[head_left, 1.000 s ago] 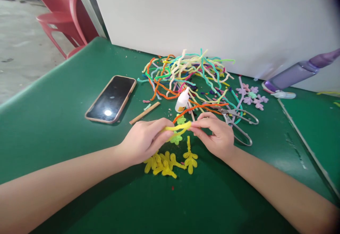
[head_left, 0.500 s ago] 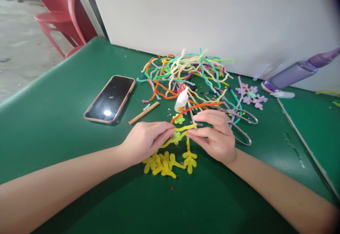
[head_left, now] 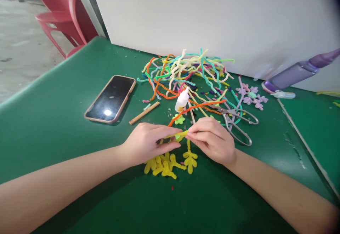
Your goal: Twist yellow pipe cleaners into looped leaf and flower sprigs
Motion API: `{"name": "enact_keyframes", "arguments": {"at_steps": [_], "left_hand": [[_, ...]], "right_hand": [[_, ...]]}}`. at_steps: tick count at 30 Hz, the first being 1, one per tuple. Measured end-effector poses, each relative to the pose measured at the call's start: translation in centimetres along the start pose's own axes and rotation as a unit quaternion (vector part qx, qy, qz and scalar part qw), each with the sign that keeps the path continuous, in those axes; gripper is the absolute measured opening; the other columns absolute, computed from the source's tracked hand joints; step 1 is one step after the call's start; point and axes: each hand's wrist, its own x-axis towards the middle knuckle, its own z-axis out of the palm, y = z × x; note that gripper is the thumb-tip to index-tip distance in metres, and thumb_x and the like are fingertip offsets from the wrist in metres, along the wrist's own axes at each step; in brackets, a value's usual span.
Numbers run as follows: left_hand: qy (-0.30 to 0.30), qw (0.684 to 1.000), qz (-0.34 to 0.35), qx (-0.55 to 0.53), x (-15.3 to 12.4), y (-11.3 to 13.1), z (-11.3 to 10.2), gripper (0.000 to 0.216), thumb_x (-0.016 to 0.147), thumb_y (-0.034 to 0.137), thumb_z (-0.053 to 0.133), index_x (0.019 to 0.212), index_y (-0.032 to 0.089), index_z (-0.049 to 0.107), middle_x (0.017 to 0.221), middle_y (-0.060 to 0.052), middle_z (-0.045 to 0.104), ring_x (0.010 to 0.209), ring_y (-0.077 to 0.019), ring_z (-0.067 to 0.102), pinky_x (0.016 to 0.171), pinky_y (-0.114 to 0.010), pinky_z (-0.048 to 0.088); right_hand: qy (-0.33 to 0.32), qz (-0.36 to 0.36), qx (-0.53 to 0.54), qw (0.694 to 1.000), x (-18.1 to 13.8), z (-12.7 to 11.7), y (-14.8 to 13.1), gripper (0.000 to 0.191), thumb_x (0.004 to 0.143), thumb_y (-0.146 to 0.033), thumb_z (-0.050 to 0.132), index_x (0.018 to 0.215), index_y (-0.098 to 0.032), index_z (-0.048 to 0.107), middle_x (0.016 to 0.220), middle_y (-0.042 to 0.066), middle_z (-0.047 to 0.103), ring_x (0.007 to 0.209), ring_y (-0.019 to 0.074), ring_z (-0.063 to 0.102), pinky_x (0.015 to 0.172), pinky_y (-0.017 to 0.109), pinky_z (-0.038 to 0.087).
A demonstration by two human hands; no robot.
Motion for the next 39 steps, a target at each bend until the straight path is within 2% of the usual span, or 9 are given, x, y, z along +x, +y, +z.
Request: {"name": "enact_keyframes", "arguments": {"at_steps": [3,7,10,16,21,27,34,39], "left_hand": [[0.013,1.000,0.025,-0.003,0.0,-0.1,0.2,0.026,0.082,0.028,0.068,0.104,0.016,0.067,0.075,-0.001,0.074,0.054,-0.0105,0.065,0.053,-0.020,0.049],[0.016,0.999,0.045,0.003,0.1,0.0,0.0,0.017,0.087,0.017,0.060,0.103,0.014,0.066,0.075,-0.002,0.073,0.055,-0.0110,0.064,0.050,-0.021,0.045],[0.027,0.997,0.058,0.034,0.1,0.1,-0.2,0.017,0.088,0.015,0.058,0.103,0.013,0.065,0.071,-0.002,0.070,0.053,-0.0113,0.061,0.049,-0.022,0.042],[0.045,0.992,0.084,0.086,0.1,0.0,-0.5,0.016,0.089,0.015,0.057,0.103,0.013,0.063,0.066,0.000,0.065,0.051,-0.0109,0.056,0.048,-0.023,0.039],[0.044,0.991,0.081,0.100,0.2,0.1,-0.8,0.016,0.090,0.016,0.055,0.103,0.013,0.064,0.063,0.001,0.060,0.050,-0.0106,0.053,0.048,-0.023,0.039],[0.046,0.993,0.064,0.091,0.2,0.0,-0.8,0.013,0.090,0.017,0.056,0.098,0.012,0.064,0.068,-0.001,0.066,0.053,-0.0116,0.059,0.049,-0.023,0.043],[0.026,0.996,0.033,0.077,0.1,-0.2,-0.5,0.015,0.093,0.024,0.053,0.093,0.014,0.064,0.073,-0.002,0.071,0.059,-0.0126,0.066,0.055,-0.023,0.048],[0.027,0.994,0.033,0.097,0.1,-0.2,-0.4,0.020,0.094,0.025,0.049,0.088,0.013,0.064,0.065,-0.001,0.068,0.053,-0.0134,0.063,0.050,-0.024,0.044]], "right_hand": [[0.014,-0.008,0.006,1.000,0.0,0.0,-0.1,0.025,0.080,-0.005,0.067,0.099,-0.020,0.061,0.092,0.003,0.068,0.084,0.0164,0.063,0.073,0.032,0.056],[0.017,-0.009,0.012,1.000,0.1,-0.1,0.0,0.032,0.078,-0.004,0.069,0.105,-0.019,0.060,0.094,0.006,0.068,0.088,0.0178,0.063,0.075,0.034,0.056],[0.011,0.013,0.009,1.000,0.2,-0.1,0.2,0.036,0.079,-0.008,0.070,0.110,-0.021,0.058,0.092,0.005,0.070,0.088,0.0186,0.064,0.076,0.035,0.056],[-0.010,0.059,0.028,0.998,0.2,-0.2,0.4,0.029,0.082,-0.016,0.067,0.109,-0.019,0.058,0.090,0.007,0.068,0.083,0.0194,0.062,0.073,0.036,0.053],[-0.015,0.076,0.048,0.996,-0.1,0.0,0.5,0.022,0.083,-0.015,0.066,0.104,-0.019,0.059,0.084,0.006,0.066,0.077,0.0182,0.060,0.069,0.035,0.050],[-0.017,0.087,0.058,0.994,-0.3,0.1,0.8,0.011,0.087,-0.015,0.058,0.098,-0.018,0.061,0.078,0.006,0.065,0.075,0.0190,0.059,0.069,0.036,0.048],[-0.014,0.086,0.053,0.995,-0.2,-0.1,0.8,0.010,0.088,-0.015,0.058,0.097,-0.019,0.061,0.075,0.004,0.065,0.072,0.0176,0.060,0.067,0.033,0.049],[-0.009,0.062,0.049,0.997,-0.1,0.0,0.4,0.014,0.086,-0.011,0.059,0.096,-0.020,0.059,0.077,0.004,0.067,0.072,0.0172,0.060,0.070,0.034,0.052]]}}
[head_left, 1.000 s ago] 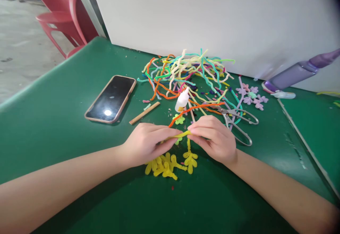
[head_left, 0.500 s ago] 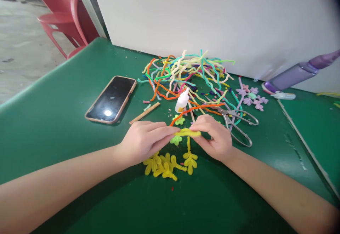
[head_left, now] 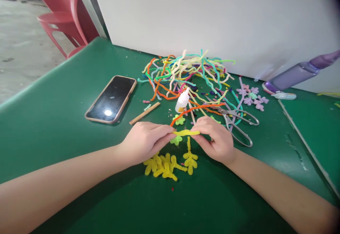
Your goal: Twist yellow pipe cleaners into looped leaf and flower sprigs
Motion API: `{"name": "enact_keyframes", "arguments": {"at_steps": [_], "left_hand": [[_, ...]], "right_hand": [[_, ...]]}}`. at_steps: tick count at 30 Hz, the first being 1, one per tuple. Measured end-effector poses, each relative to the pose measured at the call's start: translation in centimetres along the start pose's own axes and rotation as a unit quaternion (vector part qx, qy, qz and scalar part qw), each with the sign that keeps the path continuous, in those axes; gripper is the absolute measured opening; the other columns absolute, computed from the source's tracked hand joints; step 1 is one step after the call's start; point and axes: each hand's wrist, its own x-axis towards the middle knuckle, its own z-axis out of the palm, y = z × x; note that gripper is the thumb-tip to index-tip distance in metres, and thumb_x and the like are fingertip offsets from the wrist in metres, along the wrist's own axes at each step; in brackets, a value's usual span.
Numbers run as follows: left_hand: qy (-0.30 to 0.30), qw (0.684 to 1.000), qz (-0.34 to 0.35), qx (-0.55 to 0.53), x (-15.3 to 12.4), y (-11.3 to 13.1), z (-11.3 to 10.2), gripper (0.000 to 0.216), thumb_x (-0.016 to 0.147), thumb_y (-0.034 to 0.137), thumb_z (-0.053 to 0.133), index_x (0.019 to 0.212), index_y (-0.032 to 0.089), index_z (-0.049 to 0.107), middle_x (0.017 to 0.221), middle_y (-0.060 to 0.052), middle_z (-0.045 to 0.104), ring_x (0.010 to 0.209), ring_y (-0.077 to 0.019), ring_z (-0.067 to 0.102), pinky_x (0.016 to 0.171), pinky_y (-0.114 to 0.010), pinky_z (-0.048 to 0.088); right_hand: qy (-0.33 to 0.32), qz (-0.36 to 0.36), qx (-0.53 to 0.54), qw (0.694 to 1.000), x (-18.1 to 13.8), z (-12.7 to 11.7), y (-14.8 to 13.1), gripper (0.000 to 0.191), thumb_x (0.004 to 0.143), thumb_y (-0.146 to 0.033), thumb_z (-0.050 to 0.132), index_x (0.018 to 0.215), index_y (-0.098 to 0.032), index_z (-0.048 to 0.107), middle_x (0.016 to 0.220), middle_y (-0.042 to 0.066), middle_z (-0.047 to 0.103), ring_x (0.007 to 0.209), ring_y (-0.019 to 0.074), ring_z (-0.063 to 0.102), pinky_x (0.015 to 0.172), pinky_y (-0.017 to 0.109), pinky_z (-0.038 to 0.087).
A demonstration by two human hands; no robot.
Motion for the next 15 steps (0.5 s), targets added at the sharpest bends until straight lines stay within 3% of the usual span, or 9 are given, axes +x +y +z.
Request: {"name": "enact_keyframes", "arguments": {"at_steps": [8,15], "left_hand": [[-0.041,0.999,-0.014,0.006,0.14,0.28,-0.29,0.028,0.095,0.027,0.046,0.071,0.017,0.057,0.050,0.003,0.048,0.043,-0.0107,0.047,0.045,-0.025,0.031],[-0.048,0.999,-0.015,-0.007,-0.05,0.11,-0.14,0.029,0.093,0.026,0.047,0.066,0.017,0.052,0.048,0.004,0.042,0.042,-0.0096,0.042,0.044,-0.025,0.027]], "right_hand": [[0.006,0.015,0.015,1.000,-0.02,0.04,-0.01,0.011,0.088,-0.015,0.054,0.097,-0.021,0.057,0.079,0.004,0.066,0.074,0.0176,0.062,0.069,0.034,0.053],[0.011,0.042,0.056,0.997,-0.23,0.21,0.27,0.018,0.083,-0.023,0.067,0.098,-0.023,0.056,0.075,0.001,0.063,0.072,0.0172,0.062,0.068,0.033,0.053]]}}
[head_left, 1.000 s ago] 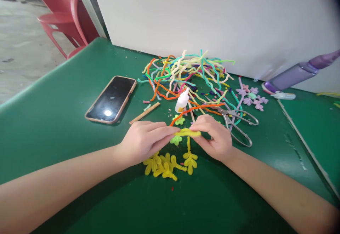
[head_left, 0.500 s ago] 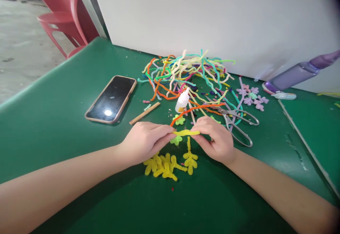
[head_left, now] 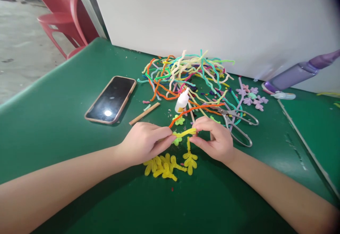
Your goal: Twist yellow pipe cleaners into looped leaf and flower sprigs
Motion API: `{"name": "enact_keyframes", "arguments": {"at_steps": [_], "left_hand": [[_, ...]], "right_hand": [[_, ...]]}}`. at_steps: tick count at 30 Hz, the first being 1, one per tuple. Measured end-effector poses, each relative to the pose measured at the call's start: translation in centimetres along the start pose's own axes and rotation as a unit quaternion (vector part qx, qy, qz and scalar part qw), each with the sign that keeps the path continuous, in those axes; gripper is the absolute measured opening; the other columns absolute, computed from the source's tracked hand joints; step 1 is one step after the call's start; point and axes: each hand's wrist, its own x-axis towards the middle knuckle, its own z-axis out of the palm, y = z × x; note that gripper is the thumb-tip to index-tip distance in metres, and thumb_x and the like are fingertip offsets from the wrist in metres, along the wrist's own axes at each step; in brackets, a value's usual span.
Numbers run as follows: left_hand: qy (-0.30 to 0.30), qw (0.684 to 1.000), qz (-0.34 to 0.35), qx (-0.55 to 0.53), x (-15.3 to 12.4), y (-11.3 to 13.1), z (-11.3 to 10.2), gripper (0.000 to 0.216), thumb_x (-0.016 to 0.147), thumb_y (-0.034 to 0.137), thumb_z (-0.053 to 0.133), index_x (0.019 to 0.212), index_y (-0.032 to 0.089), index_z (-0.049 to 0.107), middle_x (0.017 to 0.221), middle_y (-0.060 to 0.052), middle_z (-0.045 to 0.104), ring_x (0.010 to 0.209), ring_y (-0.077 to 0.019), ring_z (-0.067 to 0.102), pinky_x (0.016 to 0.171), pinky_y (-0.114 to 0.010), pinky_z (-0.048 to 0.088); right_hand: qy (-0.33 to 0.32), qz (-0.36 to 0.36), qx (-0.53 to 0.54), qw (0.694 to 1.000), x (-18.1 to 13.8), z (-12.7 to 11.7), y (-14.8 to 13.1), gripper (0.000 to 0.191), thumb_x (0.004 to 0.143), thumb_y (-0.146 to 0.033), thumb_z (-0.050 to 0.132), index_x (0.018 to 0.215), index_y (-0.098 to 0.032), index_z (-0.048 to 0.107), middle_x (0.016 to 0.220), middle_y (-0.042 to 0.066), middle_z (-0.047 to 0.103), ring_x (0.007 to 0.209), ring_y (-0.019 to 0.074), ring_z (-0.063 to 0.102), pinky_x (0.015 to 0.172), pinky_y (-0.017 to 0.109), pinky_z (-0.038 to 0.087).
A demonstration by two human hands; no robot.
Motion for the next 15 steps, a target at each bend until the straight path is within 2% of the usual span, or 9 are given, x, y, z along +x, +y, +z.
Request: {"name": "enact_keyframes", "arguments": {"at_steps": [6,11,15], "left_hand": [[0.007,1.000,0.012,-0.024,-0.25,-0.16,0.27,0.026,0.094,0.026,0.046,0.070,0.018,0.053,0.051,0.004,0.044,0.044,-0.0099,0.042,0.046,-0.026,0.029],[-0.014,0.999,0.021,-0.023,-0.10,-0.06,0.17,0.028,0.094,0.025,0.045,0.068,0.018,0.052,0.050,0.004,0.044,0.044,-0.0105,0.043,0.046,-0.027,0.030],[-0.027,0.999,0.030,-0.022,-0.04,0.13,0.05,0.029,0.094,0.025,0.046,0.067,0.017,0.054,0.050,0.004,0.044,0.043,-0.0107,0.042,0.046,-0.028,0.030]], "right_hand": [[-0.033,0.027,-0.002,0.999,0.19,-0.09,0.00,0.027,0.082,-0.025,0.069,0.107,-0.021,0.061,0.077,0.003,0.067,0.072,0.0168,0.063,0.069,0.032,0.052],[-0.064,-0.044,-0.006,0.997,0.46,-0.19,0.17,0.032,0.090,-0.021,0.057,0.123,-0.022,0.060,0.087,0.006,0.069,0.080,0.0174,0.062,0.073,0.035,0.053],[-0.066,-0.054,0.010,0.996,0.44,-0.17,0.17,0.038,0.092,-0.022,0.054,0.130,-0.026,0.056,0.090,0.005,0.068,0.077,0.0161,0.061,0.072,0.034,0.053]]}}
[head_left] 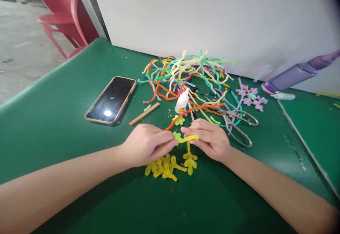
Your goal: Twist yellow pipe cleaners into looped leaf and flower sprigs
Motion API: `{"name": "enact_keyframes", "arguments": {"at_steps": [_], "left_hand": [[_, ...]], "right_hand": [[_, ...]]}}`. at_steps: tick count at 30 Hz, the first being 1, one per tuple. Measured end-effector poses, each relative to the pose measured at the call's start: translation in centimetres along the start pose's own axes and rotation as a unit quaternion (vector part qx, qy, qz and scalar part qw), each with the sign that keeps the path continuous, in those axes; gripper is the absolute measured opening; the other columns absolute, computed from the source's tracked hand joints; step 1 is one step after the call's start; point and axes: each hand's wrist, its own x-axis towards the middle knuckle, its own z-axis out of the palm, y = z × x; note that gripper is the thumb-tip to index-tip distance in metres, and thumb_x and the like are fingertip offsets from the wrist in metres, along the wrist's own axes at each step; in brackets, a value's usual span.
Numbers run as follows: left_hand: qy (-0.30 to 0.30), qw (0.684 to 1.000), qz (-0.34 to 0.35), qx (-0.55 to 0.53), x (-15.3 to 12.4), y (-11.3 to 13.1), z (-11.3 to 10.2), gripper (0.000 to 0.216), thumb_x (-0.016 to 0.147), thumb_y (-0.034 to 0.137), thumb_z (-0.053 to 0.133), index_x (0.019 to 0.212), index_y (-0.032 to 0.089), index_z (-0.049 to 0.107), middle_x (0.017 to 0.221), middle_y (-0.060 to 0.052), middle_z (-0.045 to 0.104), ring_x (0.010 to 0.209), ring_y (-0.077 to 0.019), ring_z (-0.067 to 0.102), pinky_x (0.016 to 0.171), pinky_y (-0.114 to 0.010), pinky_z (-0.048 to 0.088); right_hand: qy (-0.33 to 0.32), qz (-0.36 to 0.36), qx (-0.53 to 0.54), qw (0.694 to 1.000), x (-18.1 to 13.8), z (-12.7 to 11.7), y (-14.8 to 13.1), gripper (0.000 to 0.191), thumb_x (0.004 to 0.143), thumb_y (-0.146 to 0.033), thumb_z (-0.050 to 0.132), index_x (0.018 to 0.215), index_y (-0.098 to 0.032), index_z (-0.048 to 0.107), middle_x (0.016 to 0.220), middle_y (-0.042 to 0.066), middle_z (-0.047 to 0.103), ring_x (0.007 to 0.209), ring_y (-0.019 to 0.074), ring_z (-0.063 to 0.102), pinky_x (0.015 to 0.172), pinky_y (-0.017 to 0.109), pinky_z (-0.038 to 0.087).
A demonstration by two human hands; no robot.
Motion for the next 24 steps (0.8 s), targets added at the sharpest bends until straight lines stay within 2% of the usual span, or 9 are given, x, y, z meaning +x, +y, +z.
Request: {"name": "enact_keyframes", "arguments": {"at_steps": [4,7,13,16,20,24], "left_hand": [[-0.007,1.000,0.005,-0.007,0.1,0.0,0.0,0.029,0.094,0.026,0.045,0.069,0.017,0.057,0.050,0.003,0.046,0.043,-0.0111,0.044,0.045,-0.028,0.031],[-0.011,1.000,0.001,-0.016,0.1,-0.2,0.0,0.030,0.095,0.026,0.045,0.071,0.017,0.059,0.050,0.002,0.049,0.044,-0.0113,0.046,0.046,-0.027,0.033],[-0.001,1.000,-0.017,-0.013,-0.1,-0.7,0.0,0.029,0.097,0.030,0.043,0.080,0.017,0.063,0.055,0.001,0.057,0.050,-0.0117,0.055,0.049,-0.024,0.037],[0.018,1.000,-0.020,-0.002,0.0,-0.7,0.2,0.030,0.098,0.033,0.042,0.084,0.017,0.063,0.055,0.002,0.057,0.048,-0.0112,0.055,0.048,-0.023,0.037],[0.023,0.999,-0.040,0.013,0.1,-0.5,0.3,0.032,0.099,0.030,0.036,0.080,0.016,0.059,0.055,0.002,0.057,0.048,-0.0113,0.055,0.048,-0.022,0.037],[0.008,0.998,-0.070,0.002,0.1,-0.3,0.3,0.032,0.099,0.027,0.034,0.079,0.016,0.056,0.061,0.001,0.060,0.052,-0.0117,0.056,0.050,-0.022,0.040]], "right_hand": [[-0.009,0.011,0.040,0.999,0.1,0.0,-0.5,0.037,0.093,-0.021,0.053,0.130,-0.027,0.056,0.097,0.006,0.067,0.081,0.0151,0.062,0.071,0.032,0.054],[-0.009,0.035,0.079,0.996,0.2,0.1,-1.0,0.033,0.092,-0.019,0.053,0.123,-0.026,0.062,0.091,0.006,0.064,0.078,0.0136,0.061,0.069,0.029,0.053],[0.009,0.134,0.158,0.978,0.2,0.2,-1.5,0.024,0.090,-0.019,0.057,0.109,-0.025,0.070,0.080,0.002,0.060,0.070,0.0112,0.058,0.062,0.026,0.053],[0.015,0.196,0.235,0.952,0.0,0.4,-1.3,0.021,0.091,-0.020,0.056,0.102,-0.026,0.073,0.075,0.000,0.060,0.067,0.0109,0.058,0.063,0.027,0.052],[0.071,0.275,0.347,0.894,-0.1,1.0,-0.8,0.019,0.092,-0.024,0.054,0.091,-0.025,0.074,0.075,-0.001,0.057,0.058,0.0082,0.054,0.059,0.027,0.050],[0.110,0.300,0.416,0.851,-0.1,1.2,-0.3,0.017,0.090,-0.028,0.058,0.082,-0.022,0.072,0.083,0.000,0.054,0.054,0.0064,0.053,0.054,0.027,0.048]]}}
